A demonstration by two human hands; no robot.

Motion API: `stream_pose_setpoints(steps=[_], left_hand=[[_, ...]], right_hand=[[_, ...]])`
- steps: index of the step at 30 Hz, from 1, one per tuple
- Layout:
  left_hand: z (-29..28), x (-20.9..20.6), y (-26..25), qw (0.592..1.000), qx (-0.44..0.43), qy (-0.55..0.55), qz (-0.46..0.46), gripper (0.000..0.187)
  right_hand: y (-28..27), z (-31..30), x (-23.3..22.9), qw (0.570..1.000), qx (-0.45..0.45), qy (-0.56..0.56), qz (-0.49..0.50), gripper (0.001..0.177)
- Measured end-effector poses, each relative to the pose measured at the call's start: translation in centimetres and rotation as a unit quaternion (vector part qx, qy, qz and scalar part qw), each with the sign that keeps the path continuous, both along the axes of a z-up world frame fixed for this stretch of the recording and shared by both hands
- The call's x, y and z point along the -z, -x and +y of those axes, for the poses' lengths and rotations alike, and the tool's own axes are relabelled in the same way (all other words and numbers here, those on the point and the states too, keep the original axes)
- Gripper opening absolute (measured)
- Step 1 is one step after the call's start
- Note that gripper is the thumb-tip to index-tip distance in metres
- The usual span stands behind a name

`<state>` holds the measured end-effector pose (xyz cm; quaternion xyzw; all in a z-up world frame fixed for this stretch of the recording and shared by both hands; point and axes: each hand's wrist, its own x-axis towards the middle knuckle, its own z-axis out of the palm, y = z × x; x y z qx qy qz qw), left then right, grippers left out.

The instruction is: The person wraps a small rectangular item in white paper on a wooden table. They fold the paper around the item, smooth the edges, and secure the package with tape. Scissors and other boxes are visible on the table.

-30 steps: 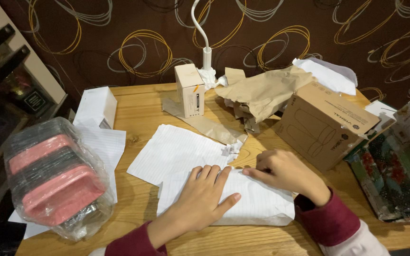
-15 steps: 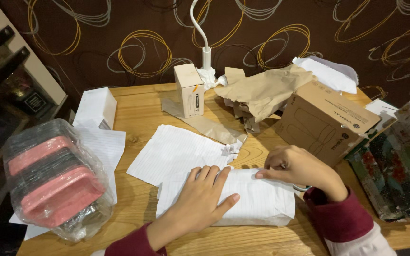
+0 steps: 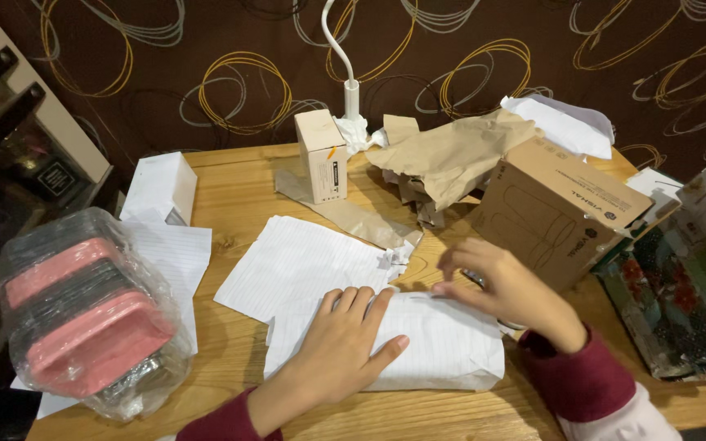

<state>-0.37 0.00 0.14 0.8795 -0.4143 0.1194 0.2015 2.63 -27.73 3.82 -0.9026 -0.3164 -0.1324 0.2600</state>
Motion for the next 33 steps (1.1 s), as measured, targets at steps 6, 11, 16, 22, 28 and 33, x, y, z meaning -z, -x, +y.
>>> stream_pose_setpoints(steps=[6,11,16,22,28,33], left_hand=[[-0.1,0.0,0.0,1.0,0.0,0.0,-0.014,0.066],[0.0,-0.2,0.1,1.0,-0.003,-0.007,0.0,0.066],[-0.2,-0.4,0.1,1.0,-0.003,-0.007,-0.002,0.067],[-0.2,-0.2,0.2,1.0,-0.007,-0.015,0.001,0.068],[-0.2,-0.2,0.2,1.0,-0.008,-0.021,-0.002,0.069],[-0.2,-0.1,0.2,1.0,-0.009,-0.015,-0.011,0.068]], right_hand=[[2.9,3.8,0.5,0.992,-0.086,0.006,-0.088,0.034],[3.8,5.1,0.2,0.999,-0.02,0.02,0.03,0.041],[3.7,5.1,0.3,0.999,-0.003,0.047,0.02,0.04],[3.5,4.7,1.0,0.998,0.041,0.015,0.042,0.033],[2.7,4.5,1.8,0.999,0.018,-0.024,0.025,0.024],[2.2,4.3,2.1,0.998,0.037,-0.024,0.049,0.024]])
